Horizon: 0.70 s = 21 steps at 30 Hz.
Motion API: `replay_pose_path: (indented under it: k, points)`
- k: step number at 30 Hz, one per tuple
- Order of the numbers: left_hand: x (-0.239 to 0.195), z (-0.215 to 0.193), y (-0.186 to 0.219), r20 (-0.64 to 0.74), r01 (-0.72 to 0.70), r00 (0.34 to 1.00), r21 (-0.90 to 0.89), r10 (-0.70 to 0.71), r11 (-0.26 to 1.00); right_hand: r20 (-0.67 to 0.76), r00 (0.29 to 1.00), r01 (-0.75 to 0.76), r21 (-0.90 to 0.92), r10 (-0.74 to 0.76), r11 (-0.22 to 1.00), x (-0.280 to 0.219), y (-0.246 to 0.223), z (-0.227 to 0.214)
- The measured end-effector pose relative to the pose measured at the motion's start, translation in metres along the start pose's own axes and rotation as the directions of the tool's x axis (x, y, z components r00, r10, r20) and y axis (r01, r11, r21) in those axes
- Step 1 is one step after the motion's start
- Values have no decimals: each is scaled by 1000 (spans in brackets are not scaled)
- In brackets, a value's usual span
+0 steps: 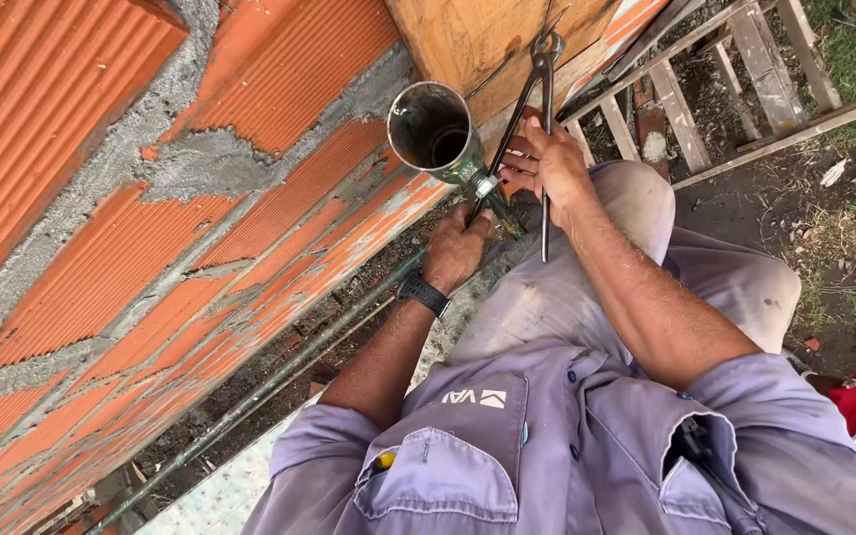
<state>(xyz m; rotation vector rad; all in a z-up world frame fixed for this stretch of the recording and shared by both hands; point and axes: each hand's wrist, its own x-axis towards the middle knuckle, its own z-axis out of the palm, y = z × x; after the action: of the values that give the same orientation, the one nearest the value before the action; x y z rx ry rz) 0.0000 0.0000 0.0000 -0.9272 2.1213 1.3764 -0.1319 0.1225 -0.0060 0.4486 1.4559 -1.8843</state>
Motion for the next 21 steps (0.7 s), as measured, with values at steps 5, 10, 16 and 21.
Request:
replay_pose_path:
  k: [5, 10, 16, 21]
  points:
    - [-5, -3, 4, 51, 52, 997, -3, -52, 999, -48, 998, 41, -167, -50, 985, -3, 4, 3]
    - [-19, -10, 27, 46, -51, 998, -24, 52, 998, -197, 980, -63, -157, 31, 986, 2, -1, 19]
    - [-17, -16, 27, 64, -59, 996, -128, 68, 990, -197, 978, 45, -111, -66, 993, 4, 6, 35]
    - [-11, -17, 21, 140, -77, 985, -168, 101, 983, -188, 980, 56, -30, -60, 998, 12, 7, 36]
